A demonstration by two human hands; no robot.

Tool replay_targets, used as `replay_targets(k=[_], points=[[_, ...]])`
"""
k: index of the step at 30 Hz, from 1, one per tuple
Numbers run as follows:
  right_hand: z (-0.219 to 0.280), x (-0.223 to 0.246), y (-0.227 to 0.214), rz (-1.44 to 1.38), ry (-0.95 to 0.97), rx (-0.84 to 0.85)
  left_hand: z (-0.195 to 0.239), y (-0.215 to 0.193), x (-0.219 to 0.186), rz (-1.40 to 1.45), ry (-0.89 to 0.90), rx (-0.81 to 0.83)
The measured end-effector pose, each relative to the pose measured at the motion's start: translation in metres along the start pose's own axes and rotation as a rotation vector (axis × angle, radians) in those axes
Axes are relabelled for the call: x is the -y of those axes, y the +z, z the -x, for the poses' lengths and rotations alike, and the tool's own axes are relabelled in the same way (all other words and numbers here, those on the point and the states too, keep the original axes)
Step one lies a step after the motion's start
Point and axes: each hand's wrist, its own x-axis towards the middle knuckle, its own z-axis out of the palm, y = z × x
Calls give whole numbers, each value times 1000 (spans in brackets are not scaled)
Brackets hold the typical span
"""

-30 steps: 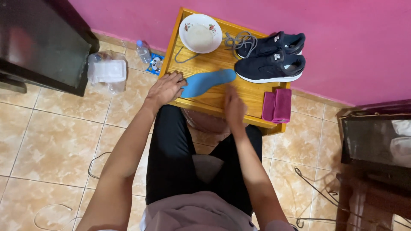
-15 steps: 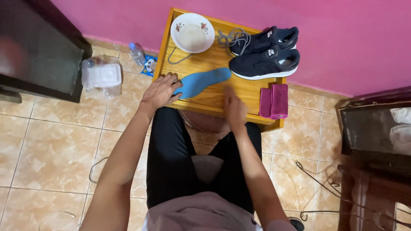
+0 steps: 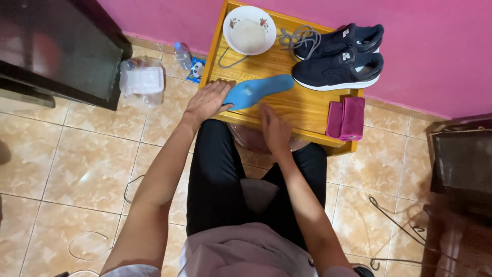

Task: The person wipes a dark shoe insole with a pink cloth, then uses a toothbrush dipped in a bowl of liquid to scrub the insole thoroughly. The person handles the insole and toothbrush repeatedly to clean the surface.

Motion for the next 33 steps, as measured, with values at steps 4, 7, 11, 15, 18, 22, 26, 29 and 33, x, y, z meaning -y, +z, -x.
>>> replay_targets(k=[4, 7, 11, 15, 18, 22, 26, 29, 33], points=[[16, 27, 9, 19, -165, -102, -1, -3, -2, 12, 8, -11], [16, 34, 1, -25, -152, 31, -3, -10, -3, -42, 14, -32], [18, 32, 5, -14, -29, 21, 1, -19, -7, 24, 60, 29], [13, 28, 4, -18, -49, -21, -17, 21, 23, 239, 105, 50], [13, 36, 1, -5, -70, -49, -66, 69, 38, 311, 78, 113], [16, 42, 7, 5, -39, -30, -120, 125, 35, 328, -16, 314], [28, 55, 19, 78, -207, -98, -144, 173, 38, 199, -87, 416], [10, 28, 29, 92, -229, -195, -147, 158, 31, 215, -112, 477], [14, 38, 9, -8, -273, -104, -150, 129, 25, 264, -107, 524]])
